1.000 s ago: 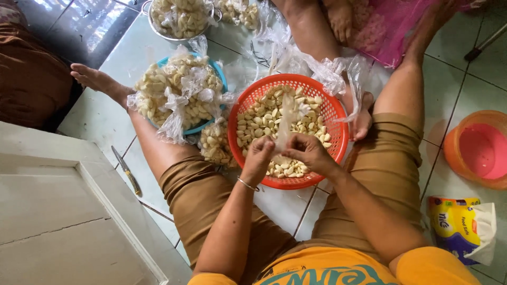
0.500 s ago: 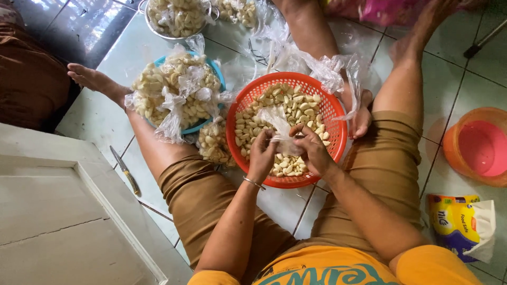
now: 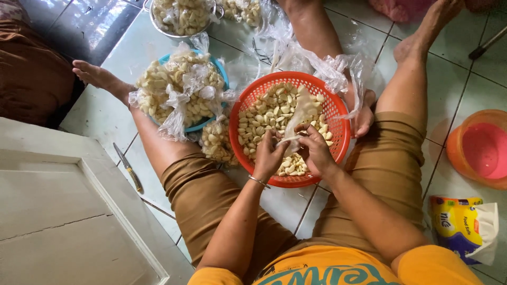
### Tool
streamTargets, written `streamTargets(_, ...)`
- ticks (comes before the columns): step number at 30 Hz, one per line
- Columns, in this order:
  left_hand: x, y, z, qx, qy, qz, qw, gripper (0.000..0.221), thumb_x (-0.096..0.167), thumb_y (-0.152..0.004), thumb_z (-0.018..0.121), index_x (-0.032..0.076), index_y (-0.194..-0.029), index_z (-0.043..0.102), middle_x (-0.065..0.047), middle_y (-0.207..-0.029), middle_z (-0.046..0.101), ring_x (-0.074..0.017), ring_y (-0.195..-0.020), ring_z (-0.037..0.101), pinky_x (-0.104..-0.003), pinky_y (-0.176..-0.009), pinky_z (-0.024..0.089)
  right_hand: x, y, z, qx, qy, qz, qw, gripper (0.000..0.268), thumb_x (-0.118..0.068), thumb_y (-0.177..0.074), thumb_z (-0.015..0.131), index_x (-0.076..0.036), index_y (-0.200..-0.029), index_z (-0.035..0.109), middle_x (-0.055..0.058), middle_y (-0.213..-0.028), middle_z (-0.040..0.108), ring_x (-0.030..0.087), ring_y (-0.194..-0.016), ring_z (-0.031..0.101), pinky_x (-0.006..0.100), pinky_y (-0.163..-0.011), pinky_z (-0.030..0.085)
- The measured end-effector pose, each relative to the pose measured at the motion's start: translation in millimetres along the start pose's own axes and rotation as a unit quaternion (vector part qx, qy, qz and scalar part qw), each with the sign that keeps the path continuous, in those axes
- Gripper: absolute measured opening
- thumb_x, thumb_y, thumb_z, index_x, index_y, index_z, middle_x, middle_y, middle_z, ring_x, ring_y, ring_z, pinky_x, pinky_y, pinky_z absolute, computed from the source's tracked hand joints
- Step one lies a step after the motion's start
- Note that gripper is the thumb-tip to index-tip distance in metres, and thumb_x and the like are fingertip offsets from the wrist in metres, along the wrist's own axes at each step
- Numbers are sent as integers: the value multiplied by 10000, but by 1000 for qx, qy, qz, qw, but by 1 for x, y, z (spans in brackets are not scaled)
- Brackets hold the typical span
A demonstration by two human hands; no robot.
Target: Packaging peeled garlic cloves into small plastic bags while sitting on the floor.
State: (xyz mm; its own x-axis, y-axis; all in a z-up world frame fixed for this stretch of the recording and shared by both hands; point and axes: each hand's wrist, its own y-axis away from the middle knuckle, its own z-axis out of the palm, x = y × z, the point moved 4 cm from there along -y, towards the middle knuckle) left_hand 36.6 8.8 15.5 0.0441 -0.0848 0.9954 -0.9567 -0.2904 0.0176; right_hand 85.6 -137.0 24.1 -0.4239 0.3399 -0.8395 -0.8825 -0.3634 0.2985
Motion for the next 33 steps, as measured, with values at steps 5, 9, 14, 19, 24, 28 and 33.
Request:
streamTargets(5, -5, 1, 1, 35, 11, -1, 999, 105, 203, -1005, 626, 106, -965, 624, -68, -644, 577, -167, -632, 550, -316, -600, 442, -8, 8, 14, -59, 75, -46, 994, 466, -28, -806, 706, -86, -1243, 554, 42, -1047, 564, 117, -917, 623, 281, -803, 584)
streamTargets(9, -11, -1, 4, 27, 183, -10, 983, 215, 211, -1103, 474, 93, -970, 592, 17, -785, 544, -108, -765, 550, -255, -706, 504, 12, -13, -16, -15, 224, -57, 973, 459, 19, -838, 704, -79, -1252, 529, 35, -812, 551, 106, -648, 615, 228, -538, 599)
streamTargets(14, 12, 6, 15, -60, 155, 1, 986, 220, 168, -914, 742, 123, -1016, 553, -18, -802, 580, -139, -786, 586, -283, -710, 503, -6, -9, -13, 42, 337, -129, 932, 477, 46, -802, 741, -116, -1231, 608, 2, -747, 515, 86, -638, 523, 220, -579, 484)
streamTargets(19, -6, -2, -1, 33, -53, 17, 998, 149, 202, -928, 735, 191, -1037, 635, -16, -641, 548, -173, -638, 551, -329, -653, 464, -5, -2, -9, 41, 389, -171, 904, 574, 93, -736, 687, -173, -1243, 648, -10, -793, 526, 94, -743, 551, 248, -757, 535)
streamTargets(24, 14, 14, 19, -70, 223, -49, 971, 95, 175, -1017, 596, 99, -1005, 651, -8, -861, 625, -135, -862, 591, -310, -852, 504, 6, -19, -25, 39, 494, -151, 855, 585, 4, -717, 791, -174, -1258, 660, 110, -887, 629, 267, -779, 639, 383, -726, 543)
streamTargets(28, -15, 12, 30, -159, 271, -70, 947, 257, 103, -890, 727, 68, -1103, 587, 11, -925, 570, -109, -866, 565, -268, -796, 492, 5, -22, -23, 69, 368, -66, 925, 758, 182, -629, 561, -156, -1305, 621, 87, -957, 601, 210, -818, 624, 328, -713, 578)
streamTargets(33, -29, -7, 8, 69, -58, -2, 996, 314, 66, -834, 663, 153, -1120, 565, -157, -835, 656, -346, -798, 663, -425, -729, 515, 14, -13, -3, -20, 133, -18, 991, 608, 24, -836, 736, -154, -1377, 524, 37, -956, 681, 117, -828, 699, 310, -761, 629)
